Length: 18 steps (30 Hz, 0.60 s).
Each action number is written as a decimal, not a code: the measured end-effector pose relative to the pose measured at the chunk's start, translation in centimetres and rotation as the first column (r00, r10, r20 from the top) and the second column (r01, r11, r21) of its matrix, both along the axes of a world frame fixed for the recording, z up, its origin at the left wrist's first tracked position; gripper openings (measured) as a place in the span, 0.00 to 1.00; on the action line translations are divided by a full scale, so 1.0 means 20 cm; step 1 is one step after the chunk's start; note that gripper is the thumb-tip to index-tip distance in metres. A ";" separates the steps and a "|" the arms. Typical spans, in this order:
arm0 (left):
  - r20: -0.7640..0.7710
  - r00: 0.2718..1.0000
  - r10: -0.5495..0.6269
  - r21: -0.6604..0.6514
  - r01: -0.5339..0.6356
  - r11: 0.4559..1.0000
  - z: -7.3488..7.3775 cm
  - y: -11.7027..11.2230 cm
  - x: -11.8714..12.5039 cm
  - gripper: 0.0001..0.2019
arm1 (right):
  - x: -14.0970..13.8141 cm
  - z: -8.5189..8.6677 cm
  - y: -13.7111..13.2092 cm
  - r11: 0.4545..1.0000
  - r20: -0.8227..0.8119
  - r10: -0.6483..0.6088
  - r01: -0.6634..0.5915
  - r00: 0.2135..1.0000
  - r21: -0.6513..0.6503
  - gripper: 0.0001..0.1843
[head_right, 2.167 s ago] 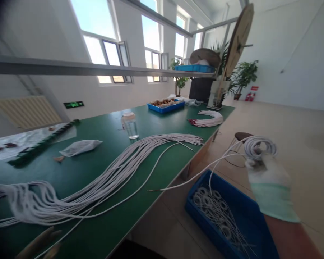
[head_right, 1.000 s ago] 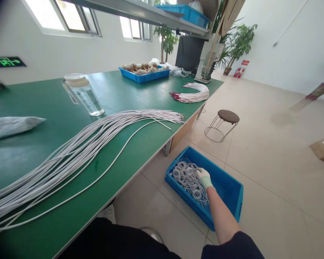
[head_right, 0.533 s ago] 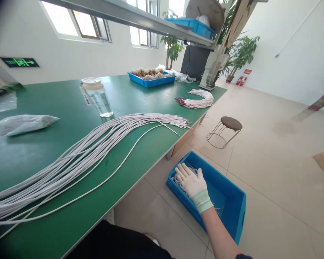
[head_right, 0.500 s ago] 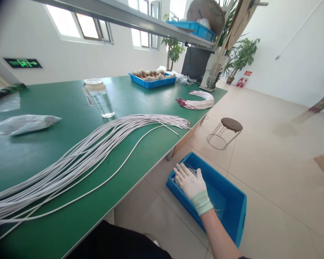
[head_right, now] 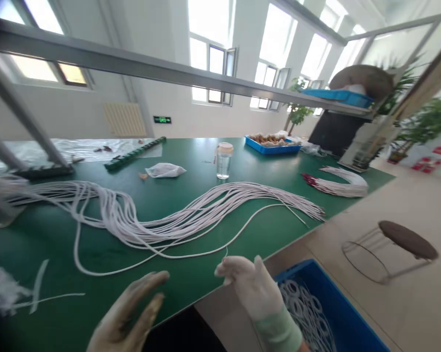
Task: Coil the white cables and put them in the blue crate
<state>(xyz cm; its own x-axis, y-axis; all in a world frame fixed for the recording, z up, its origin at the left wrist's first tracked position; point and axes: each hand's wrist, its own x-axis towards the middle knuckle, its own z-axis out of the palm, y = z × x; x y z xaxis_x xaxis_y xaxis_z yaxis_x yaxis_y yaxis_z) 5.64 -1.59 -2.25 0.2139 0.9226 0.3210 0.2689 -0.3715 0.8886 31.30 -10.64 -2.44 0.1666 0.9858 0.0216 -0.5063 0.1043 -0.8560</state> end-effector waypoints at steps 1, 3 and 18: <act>0.002 1.000 -0.028 0.059 0.027 0.998 0.01 -0.01 0.01 0.16 | -0.09 0.00 0.04 0.999 0.041 0.045 -0.045 0.998 -0.001 0.36; -0.029 0.992 -0.124 0.181 0.127 0.975 0.00 -0.02 0.03 0.20 | -0.26 -0.02 0.11 0.989 0.091 0.147 -0.149 0.985 0.007 0.34; 0.383 0.865 0.324 -0.389 -0.167 0.906 0.01 -0.07 -0.22 0.16 | -0.73 0.04 0.31 0.979 0.143 0.202 -0.198 0.969 -0.039 0.24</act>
<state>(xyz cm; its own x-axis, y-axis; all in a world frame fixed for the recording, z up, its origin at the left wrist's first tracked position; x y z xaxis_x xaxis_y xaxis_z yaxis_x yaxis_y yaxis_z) 1.16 -2.97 -2.14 -0.1209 0.9926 -0.0083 -0.1258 -0.0070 0.9920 16.63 -4.49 -1.64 -0.0374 0.9993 0.0064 -0.3843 -0.0085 -0.9232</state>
